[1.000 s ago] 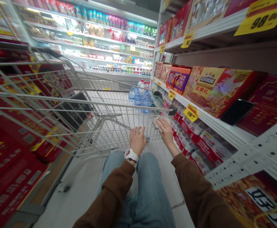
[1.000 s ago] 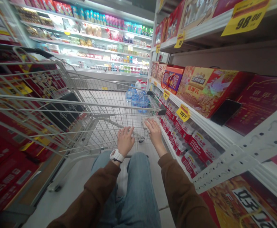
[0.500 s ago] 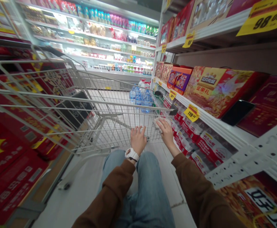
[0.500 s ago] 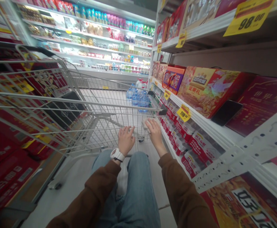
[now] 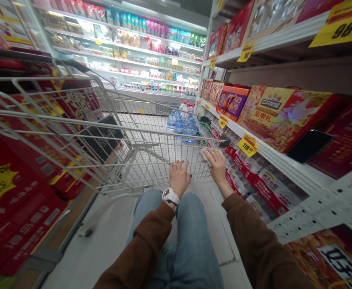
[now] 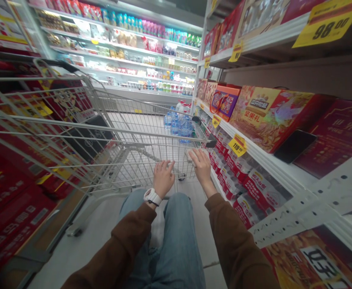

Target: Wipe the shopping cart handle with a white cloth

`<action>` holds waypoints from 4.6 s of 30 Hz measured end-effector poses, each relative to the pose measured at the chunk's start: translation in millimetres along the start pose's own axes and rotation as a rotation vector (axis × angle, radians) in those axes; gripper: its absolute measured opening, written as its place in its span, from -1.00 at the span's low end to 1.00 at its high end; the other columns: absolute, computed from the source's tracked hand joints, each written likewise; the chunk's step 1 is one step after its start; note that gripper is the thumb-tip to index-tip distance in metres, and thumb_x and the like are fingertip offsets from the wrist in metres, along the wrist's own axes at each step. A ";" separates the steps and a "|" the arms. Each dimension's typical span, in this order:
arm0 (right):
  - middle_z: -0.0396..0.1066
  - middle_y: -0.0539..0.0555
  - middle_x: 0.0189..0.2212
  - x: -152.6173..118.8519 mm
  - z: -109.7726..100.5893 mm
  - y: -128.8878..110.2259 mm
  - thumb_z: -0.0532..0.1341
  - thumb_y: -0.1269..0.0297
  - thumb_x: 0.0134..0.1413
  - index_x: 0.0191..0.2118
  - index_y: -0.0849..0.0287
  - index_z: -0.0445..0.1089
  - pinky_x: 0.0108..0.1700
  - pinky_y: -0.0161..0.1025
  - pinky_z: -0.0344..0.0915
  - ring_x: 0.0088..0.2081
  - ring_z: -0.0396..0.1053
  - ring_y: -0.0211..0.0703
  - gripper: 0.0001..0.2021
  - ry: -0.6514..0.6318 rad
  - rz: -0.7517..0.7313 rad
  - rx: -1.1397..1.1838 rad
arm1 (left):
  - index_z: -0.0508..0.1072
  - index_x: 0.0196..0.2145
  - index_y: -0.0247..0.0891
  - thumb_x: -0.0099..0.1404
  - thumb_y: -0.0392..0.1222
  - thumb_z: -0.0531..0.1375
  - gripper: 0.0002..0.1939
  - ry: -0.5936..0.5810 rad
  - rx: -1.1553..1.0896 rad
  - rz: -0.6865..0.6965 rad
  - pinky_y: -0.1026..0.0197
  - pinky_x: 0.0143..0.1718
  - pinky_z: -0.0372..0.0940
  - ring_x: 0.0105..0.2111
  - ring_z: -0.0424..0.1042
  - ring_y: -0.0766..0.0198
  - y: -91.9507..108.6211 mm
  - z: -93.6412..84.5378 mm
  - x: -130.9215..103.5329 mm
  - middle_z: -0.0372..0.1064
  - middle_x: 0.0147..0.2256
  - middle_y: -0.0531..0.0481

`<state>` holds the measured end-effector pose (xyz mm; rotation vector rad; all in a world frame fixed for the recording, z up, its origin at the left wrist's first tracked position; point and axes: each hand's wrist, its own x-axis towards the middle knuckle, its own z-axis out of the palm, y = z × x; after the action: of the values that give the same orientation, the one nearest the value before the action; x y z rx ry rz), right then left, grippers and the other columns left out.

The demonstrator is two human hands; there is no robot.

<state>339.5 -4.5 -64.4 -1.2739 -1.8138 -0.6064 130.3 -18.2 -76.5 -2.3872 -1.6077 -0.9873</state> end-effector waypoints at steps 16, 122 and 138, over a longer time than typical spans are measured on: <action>0.30 0.04 0.24 8.2 -8.0 -24.4 0.02 0.71 -0.20 0.22 0.01 0.33 0.32 0.06 0.12 0.31 0.15 -0.01 -0.19 -0.054 -0.005 0.022 | 0.35 0.19 -0.17 0.23 -0.32 0.09 -0.45 -0.002 -0.008 0.004 -0.16 0.35 -0.06 0.22 0.20 0.00 -0.4 -2.6 0.3 0.34 0.17 -0.10; 0.37 0.13 0.19 2.7 36.3 -79.0 0.03 0.73 -0.19 0.20 0.14 0.35 0.25 0.03 0.24 0.27 0.23 0.01 -0.24 -0.180 0.006 0.045 | 0.25 0.23 -0.30 0.10 -0.27 0.15 -0.31 -0.014 0.009 -0.025 -0.19 0.38 -0.11 0.29 0.12 -0.06 -45.9 -24.8 -5.8 0.27 0.23 -0.17; 0.39 0.14 0.16 4.3 30.4 -79.8 0.02 0.73 -0.20 0.20 0.13 0.36 0.21 0.05 0.28 0.24 0.24 0.03 -0.23 -0.200 0.015 0.065 | 0.25 0.23 -0.25 0.08 -0.26 0.17 -0.28 -0.028 -0.027 -0.013 -0.18 0.38 -0.12 0.30 0.11 -0.05 -43.4 -22.8 -6.7 0.26 0.24 -0.13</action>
<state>254.5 -8.8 -72.1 -1.3425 -1.9685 -0.4201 81.1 -14.1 -73.8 -2.4217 -1.6312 -0.9887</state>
